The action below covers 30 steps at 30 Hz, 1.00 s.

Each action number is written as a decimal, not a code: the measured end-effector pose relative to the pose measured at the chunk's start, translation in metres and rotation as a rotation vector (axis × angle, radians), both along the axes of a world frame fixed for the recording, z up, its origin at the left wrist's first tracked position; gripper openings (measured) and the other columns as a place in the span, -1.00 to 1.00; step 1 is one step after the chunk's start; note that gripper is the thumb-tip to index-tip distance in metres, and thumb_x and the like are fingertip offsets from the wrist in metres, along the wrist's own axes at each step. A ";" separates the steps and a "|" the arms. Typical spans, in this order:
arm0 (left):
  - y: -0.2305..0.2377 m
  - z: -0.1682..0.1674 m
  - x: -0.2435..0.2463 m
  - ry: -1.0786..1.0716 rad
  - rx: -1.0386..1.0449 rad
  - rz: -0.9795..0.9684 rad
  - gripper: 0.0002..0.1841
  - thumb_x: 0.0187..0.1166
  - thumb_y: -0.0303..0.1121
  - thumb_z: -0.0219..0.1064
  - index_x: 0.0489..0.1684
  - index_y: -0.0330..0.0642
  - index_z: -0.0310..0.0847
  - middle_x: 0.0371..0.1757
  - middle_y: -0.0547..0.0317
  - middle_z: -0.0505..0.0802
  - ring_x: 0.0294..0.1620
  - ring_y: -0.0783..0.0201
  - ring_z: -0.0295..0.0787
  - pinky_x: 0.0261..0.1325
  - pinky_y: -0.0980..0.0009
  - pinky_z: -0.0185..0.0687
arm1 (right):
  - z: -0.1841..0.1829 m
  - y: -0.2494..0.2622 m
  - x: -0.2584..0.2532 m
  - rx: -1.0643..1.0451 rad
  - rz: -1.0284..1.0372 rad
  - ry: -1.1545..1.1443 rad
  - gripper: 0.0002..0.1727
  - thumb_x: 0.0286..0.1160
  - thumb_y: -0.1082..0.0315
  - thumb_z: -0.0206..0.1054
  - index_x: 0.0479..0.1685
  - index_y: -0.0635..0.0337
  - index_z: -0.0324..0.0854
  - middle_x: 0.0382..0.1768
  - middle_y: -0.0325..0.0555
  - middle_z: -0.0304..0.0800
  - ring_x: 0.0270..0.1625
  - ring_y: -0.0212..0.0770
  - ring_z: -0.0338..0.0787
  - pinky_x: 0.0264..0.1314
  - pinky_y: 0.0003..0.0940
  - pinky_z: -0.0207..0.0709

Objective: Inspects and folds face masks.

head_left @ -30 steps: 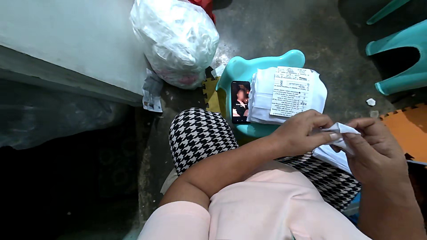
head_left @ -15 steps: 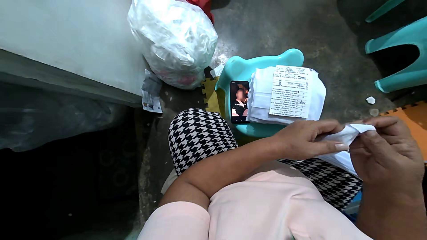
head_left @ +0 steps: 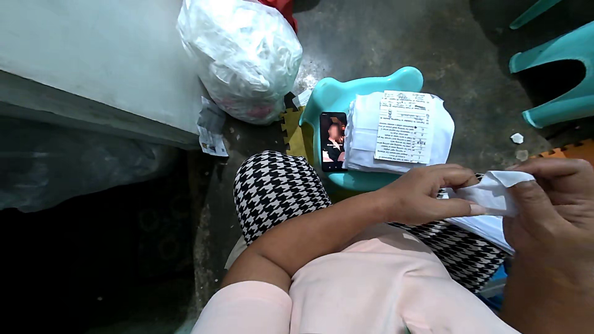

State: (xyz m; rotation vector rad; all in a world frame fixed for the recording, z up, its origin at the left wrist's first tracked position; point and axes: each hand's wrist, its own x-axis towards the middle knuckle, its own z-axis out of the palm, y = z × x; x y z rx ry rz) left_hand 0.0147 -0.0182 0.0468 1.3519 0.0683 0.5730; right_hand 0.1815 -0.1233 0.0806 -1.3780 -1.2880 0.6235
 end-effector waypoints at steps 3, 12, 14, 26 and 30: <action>-0.003 0.005 -0.001 -0.047 -0.161 -0.035 -0.92 0.53 -0.60 0.26 -0.23 -0.48 0.61 -0.30 0.15 0.74 -0.20 0.54 0.66 -0.05 0.54 0.61 | 0.002 0.001 -0.003 -0.007 0.003 -0.035 -0.84 0.72 0.19 0.26 0.13 -0.27 0.65 -0.09 -0.65 0.80 -0.07 -0.62 0.78 0.07 -0.64 0.69; -0.007 0.002 0.000 -0.082 -0.084 -0.217 -0.71 0.50 -0.54 0.34 0.08 -0.60 0.61 -0.27 0.09 0.75 -0.26 0.51 0.60 -0.09 0.56 0.55 | 0.004 0.005 0.012 0.071 -0.032 -0.125 -0.83 0.74 0.20 0.25 0.16 -0.19 0.64 -0.06 -0.61 0.78 -0.04 -0.60 0.76 0.10 -0.61 0.67; -0.008 0.001 -0.001 -0.071 -0.057 -0.269 -0.74 0.51 -0.53 0.34 0.03 -0.59 0.66 -0.25 0.03 0.79 -0.24 0.49 0.65 -0.06 0.55 0.58 | 0.005 0.006 0.016 0.092 -0.054 -0.147 -0.84 0.72 0.21 0.26 0.14 -0.18 0.63 -0.04 -0.61 0.76 0.01 -0.59 0.75 0.14 -0.59 0.66; -0.003 0.002 0.001 -0.093 -0.019 -0.083 -0.76 0.45 -0.43 0.43 -0.21 -0.54 0.68 -0.09 -0.04 0.74 0.02 0.37 0.64 0.13 0.48 0.55 | 0.016 0.011 0.006 0.082 0.028 -0.175 -0.83 0.72 0.18 0.27 0.15 -0.20 0.65 -0.06 -0.62 0.79 -0.06 -0.61 0.77 0.06 -0.64 0.68; -0.005 -0.001 0.002 -0.090 0.092 -0.102 -0.77 0.46 -0.43 0.43 -0.26 -0.54 0.75 -0.06 -0.13 0.78 0.08 0.27 0.66 0.20 0.41 0.54 | 0.014 0.010 0.012 0.100 0.005 -0.179 -0.83 0.70 0.18 0.30 0.14 -0.17 0.66 -0.05 -0.59 0.79 -0.03 -0.58 0.78 0.08 -0.60 0.68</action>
